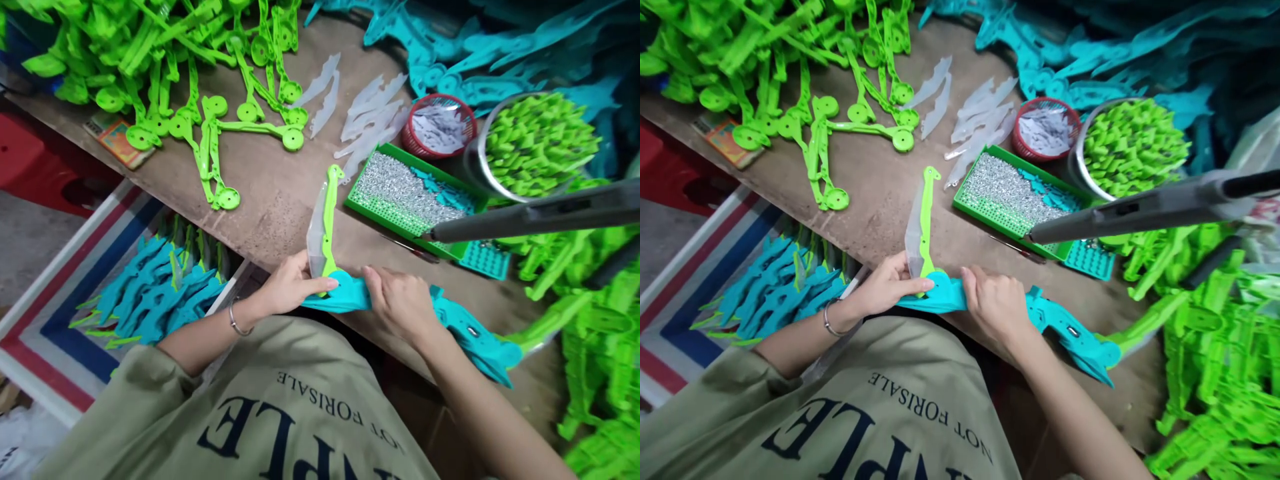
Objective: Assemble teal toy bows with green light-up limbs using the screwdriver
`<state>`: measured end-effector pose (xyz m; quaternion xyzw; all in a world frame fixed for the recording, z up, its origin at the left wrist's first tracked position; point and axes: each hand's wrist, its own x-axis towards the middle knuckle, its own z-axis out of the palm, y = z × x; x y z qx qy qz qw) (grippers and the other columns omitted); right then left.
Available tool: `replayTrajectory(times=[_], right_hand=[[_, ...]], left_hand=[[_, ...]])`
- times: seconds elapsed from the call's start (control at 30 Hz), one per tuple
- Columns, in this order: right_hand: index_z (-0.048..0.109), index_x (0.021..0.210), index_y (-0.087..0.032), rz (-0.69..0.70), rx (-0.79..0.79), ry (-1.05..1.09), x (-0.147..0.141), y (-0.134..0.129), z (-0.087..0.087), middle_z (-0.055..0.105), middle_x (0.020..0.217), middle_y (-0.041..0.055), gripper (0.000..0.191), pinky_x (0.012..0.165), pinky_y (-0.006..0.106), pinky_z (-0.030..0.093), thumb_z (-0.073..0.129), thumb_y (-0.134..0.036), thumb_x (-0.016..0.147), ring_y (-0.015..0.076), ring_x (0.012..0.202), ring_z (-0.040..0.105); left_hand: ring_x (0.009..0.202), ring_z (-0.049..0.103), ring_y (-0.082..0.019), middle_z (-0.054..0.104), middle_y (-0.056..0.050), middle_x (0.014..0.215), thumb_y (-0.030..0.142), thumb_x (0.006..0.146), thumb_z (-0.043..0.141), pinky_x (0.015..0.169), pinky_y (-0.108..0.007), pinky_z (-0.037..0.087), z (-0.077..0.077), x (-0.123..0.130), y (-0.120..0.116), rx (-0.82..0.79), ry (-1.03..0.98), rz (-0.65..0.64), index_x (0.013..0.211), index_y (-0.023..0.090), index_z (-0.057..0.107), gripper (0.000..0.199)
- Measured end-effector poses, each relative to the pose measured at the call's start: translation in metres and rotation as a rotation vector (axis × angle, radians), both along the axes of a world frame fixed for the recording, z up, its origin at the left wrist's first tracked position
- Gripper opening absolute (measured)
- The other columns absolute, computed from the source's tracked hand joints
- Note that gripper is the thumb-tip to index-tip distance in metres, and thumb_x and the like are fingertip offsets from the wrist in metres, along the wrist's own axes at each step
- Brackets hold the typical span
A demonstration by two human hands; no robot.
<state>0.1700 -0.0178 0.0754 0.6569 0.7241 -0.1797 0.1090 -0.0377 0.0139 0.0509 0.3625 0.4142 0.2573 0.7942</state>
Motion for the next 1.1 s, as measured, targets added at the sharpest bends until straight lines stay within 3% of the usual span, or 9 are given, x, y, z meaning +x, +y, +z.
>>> replayTrajectory(times=[0.2, 0.33, 0.47, 0.7, 0.83, 0.93, 1.0, 1.1], right_hand=[[0.074, 0.082, -0.019, -0.088, -0.007, 0.004, -0.032, 0.007, 0.007, 0.078, 0.08, 0.0122, 0.055, 0.057, 0.031, 0.023, 0.033, -0.046, 0.107, 0.0207, 0.061, 0.065], [0.074, 0.08, -0.019, -0.069, -0.018, 0.006, -0.032, 0.012, 0.003, 0.079, 0.081, 0.0118, 0.058, 0.058, 0.031, 0.027, 0.031, -0.045, 0.107, 0.021, 0.065, 0.068], [0.075, 0.082, -0.019, -0.072, -0.047, -0.017, -0.031, 0.021, 0.004, 0.08, 0.084, 0.0135, 0.063, 0.06, 0.032, 0.032, 0.025, -0.046, 0.108, 0.0228, 0.068, 0.07], [0.08, 0.095, -0.018, -0.143, -0.113, -0.081, -0.041, 0.048, -0.001, 0.08, 0.098, 0.0195, 0.073, 0.075, 0.036, 0.046, 0.014, -0.048, 0.108, 0.0316, 0.09, 0.075], [0.079, 0.106, -0.02, -0.17, -0.101, -0.057, -0.04, 0.063, -0.006, 0.079, 0.104, 0.0183, 0.072, 0.083, 0.036, 0.049, 0.014, -0.05, 0.108, 0.0313, 0.098, 0.075], [0.076, 0.117, -0.02, -0.166, -0.057, -0.015, -0.038, 0.071, -0.009, 0.079, 0.105, 0.018, 0.066, 0.084, 0.036, 0.049, 0.016, -0.047, 0.108, 0.0297, 0.098, 0.075], [0.076, 0.114, -0.018, -0.168, -0.014, 0.039, -0.038, 0.075, -0.012, 0.079, 0.103, 0.0186, 0.065, 0.082, 0.036, 0.05, 0.019, -0.047, 0.108, 0.0294, 0.096, 0.075], [0.077, 0.094, -0.017, -0.248, 0.105, 0.157, -0.038, 0.078, -0.021, 0.078, 0.094, 0.0178, 0.059, 0.078, 0.036, 0.05, 0.028, -0.047, 0.107, 0.0283, 0.088, 0.074]], left_hand=[[0.08, 0.063, -0.015, 0.066, 0.0, 0.086, 0.035, 0.073, 0.082, 0.073, -0.027, 0.051, 0.0, 0.004, -0.009, 0.067, 0.055, 0.005, 0.104, 0.016, 0.063, 0.041], [0.082, 0.065, -0.016, 0.069, -0.002, 0.089, 0.042, 0.08, 0.076, 0.074, -0.028, 0.052, 0.002, -0.01, -0.007, 0.078, 0.078, -0.107, 0.108, 0.015, 0.065, 0.04], [0.079, 0.067, -0.015, 0.071, -0.004, 0.084, 0.043, 0.083, 0.075, 0.073, -0.027, 0.054, 0.007, -0.022, -0.011, 0.075, 0.132, -0.258, 0.093, 0.014, 0.069, 0.031], [0.064, 0.069, -0.014, 0.071, -0.004, 0.071, 0.05, 0.074, 0.083, 0.064, -0.027, 0.059, -0.014, -0.014, -0.003, -0.118, 0.104, -0.108, 0.077, 0.014, 0.067, 0.04], [0.074, 0.073, -0.015, 0.076, -0.006, 0.079, 0.054, 0.071, 0.085, 0.074, -0.028, 0.061, -0.024, -0.021, 0.016, -0.135, 0.092, -0.106, 0.086, 0.013, 0.072, 0.045], [0.081, 0.075, -0.018, 0.078, -0.008, 0.086, 0.054, 0.07, 0.087, 0.08, -0.03, 0.062, -0.026, -0.028, 0.024, -0.103, 0.096, -0.029, 0.096, 0.014, 0.075, 0.049], [0.08, 0.075, -0.019, 0.078, -0.008, 0.084, 0.053, 0.068, 0.088, 0.081, -0.032, 0.063, -0.027, -0.028, 0.028, -0.082, 0.115, 0.037, 0.096, 0.014, 0.077, 0.048], [0.079, 0.076, -0.019, 0.079, -0.009, 0.084, 0.051, 0.066, 0.09, 0.081, -0.032, 0.063, -0.026, -0.025, 0.032, -0.072, 0.137, 0.089, 0.094, 0.014, 0.078, 0.047]])
